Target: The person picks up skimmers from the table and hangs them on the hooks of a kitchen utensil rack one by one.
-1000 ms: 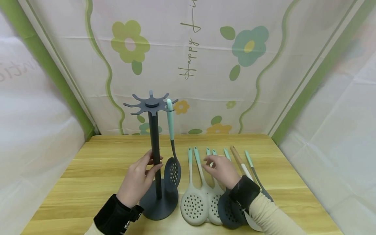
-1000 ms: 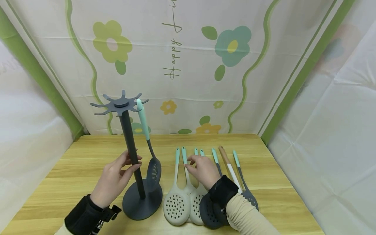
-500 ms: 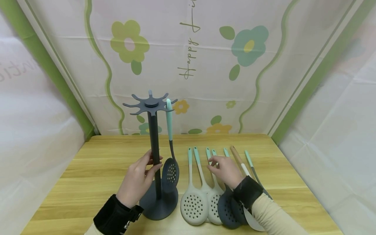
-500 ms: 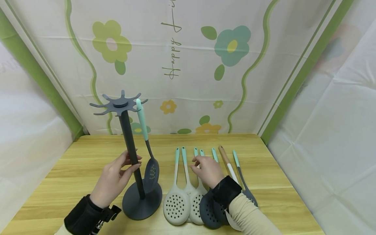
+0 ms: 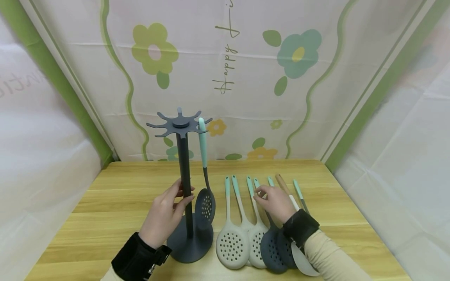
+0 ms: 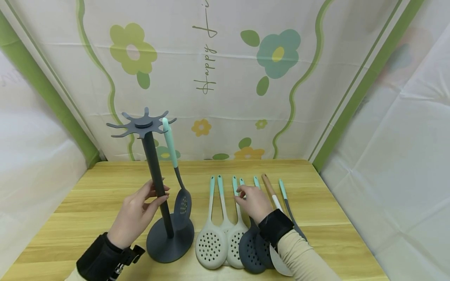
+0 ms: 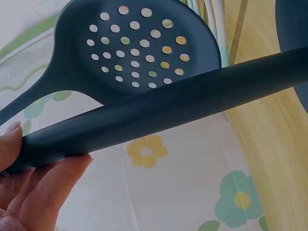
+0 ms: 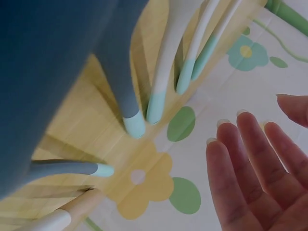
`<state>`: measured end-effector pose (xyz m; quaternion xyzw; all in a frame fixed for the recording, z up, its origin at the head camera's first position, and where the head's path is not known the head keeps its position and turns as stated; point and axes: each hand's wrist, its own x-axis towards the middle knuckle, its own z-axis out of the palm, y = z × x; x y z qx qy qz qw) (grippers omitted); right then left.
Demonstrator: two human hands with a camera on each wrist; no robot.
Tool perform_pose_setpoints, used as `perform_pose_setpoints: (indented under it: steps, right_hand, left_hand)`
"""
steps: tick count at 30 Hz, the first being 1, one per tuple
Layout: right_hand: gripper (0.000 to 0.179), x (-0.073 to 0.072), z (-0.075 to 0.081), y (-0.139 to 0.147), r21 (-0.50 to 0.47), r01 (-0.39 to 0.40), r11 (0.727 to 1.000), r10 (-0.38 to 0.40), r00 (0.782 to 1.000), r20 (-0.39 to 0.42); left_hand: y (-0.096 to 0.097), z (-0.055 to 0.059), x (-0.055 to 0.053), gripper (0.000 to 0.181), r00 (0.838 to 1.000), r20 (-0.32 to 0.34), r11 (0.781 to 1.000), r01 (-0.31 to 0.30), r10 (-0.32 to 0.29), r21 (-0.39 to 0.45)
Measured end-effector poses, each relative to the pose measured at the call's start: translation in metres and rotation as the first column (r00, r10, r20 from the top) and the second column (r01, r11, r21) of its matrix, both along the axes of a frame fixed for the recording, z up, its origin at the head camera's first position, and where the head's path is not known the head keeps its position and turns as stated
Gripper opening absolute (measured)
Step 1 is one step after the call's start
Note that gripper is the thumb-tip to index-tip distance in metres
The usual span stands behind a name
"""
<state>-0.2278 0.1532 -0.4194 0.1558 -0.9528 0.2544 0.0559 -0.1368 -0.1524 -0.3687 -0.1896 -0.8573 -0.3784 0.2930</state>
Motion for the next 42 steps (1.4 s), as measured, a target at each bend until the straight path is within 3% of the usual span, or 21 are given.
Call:
perform_pose_setpoints:
  steps: [6, 20, 33, 42]
  right_hand:
    - [0.027, -0.002, 0.001, 0.009, 0.066, -0.024, 0.998, 0.027, 0.999, -0.04]
    - [0.028, -0.005, 0.001, 0.031, 0.087, 0.029, 0.996, -0.039, 0.993, 0.111]
    - [0.026, -0.011, -0.006, 0.051, 0.087, 0.037, 0.996, -0.047, 0.991, 0.123]
    - [0.029, -0.008, 0.001, 0.058, 0.081, 0.028, 0.996, -0.039, 0.99, 0.138]
  left_hand:
    - [0.0, -0.001, 0.0, 0.035, 1.0, -0.005, 1.0, -0.003, 0.003, -0.004]
    - [-0.001, 0.001, 0.001, 0.033, 1.0, 0.01, 1.0, 0.001, -0.001, 0.012]
    - [-0.001, 0.0, 0.0, 0.035, 1.0, -0.004, 1.0, 0.002, -0.002, 0.004]
    - [-0.001, -0.001, -0.001, 0.035, 1.0, -0.012, 1.0, 0.006, -0.006, 0.001]
